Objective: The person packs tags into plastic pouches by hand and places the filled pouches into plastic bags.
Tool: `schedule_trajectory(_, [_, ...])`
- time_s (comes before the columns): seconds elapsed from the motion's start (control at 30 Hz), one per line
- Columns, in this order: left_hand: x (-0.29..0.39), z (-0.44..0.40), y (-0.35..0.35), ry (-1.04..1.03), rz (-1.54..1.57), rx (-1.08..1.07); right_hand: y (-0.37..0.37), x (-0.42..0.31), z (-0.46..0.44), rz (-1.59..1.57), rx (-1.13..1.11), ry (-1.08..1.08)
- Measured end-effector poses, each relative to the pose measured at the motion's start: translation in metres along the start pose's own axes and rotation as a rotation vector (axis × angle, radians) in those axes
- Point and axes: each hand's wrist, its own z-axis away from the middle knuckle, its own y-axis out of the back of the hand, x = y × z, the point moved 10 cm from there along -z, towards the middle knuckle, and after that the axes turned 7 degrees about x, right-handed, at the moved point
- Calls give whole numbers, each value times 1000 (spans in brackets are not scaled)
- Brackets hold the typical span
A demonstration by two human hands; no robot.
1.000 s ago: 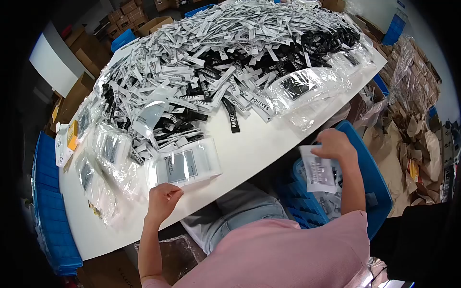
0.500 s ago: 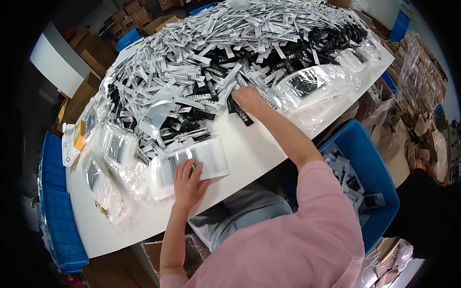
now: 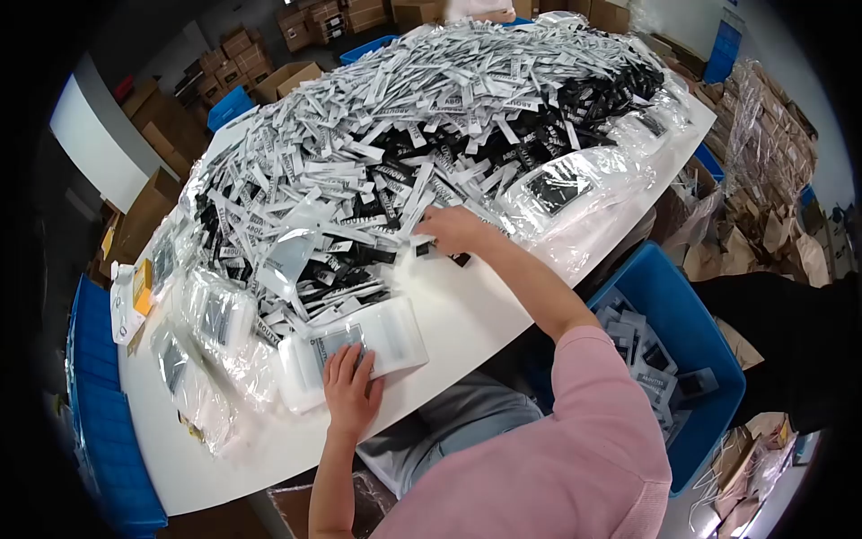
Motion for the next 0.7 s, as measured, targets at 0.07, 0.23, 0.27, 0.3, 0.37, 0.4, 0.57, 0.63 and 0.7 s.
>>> schedule_trajectory(0.07, [2, -1, 2, -12, 5, 17, -7, -10, -6, 73, 6, 104])
schedule_trajectory(0.23, [2, 0, 2, -11, 5, 8, -24, -35, -29, 205, -76, 269])
schedule_trajectory(0.27, [2, 2, 2, -16, 5, 8, -29, -34, -35, 271, -103, 262])
schedule_trajectory(0.3, [1, 3, -1, -18, -8, -1, -29, -33, -37, 273, -99, 259])
schedule_trajectory(0.37, [-1, 4, -2, -25, -24, -5, -8, -54, -35, 232, 132, 487])
schedule_trajectory(0.4, [-1, 4, -2, -27, -21, -9, 7, -58, -32, 170, 235, 461])
schedule_trajectory(0.57, [-2, 1, 1, -15, 36, -10, 51, -60, -6, -504, 532, -9])
schedule_trajectory(0.63, [-11, 0, 1, 53, 102, 11, 73, -89, 28, -655, 768, 61])
schedule_trajectory(0.7, [-27, -4, 5, 268, 252, 27, 55, -102, 54, -890, 785, 7])
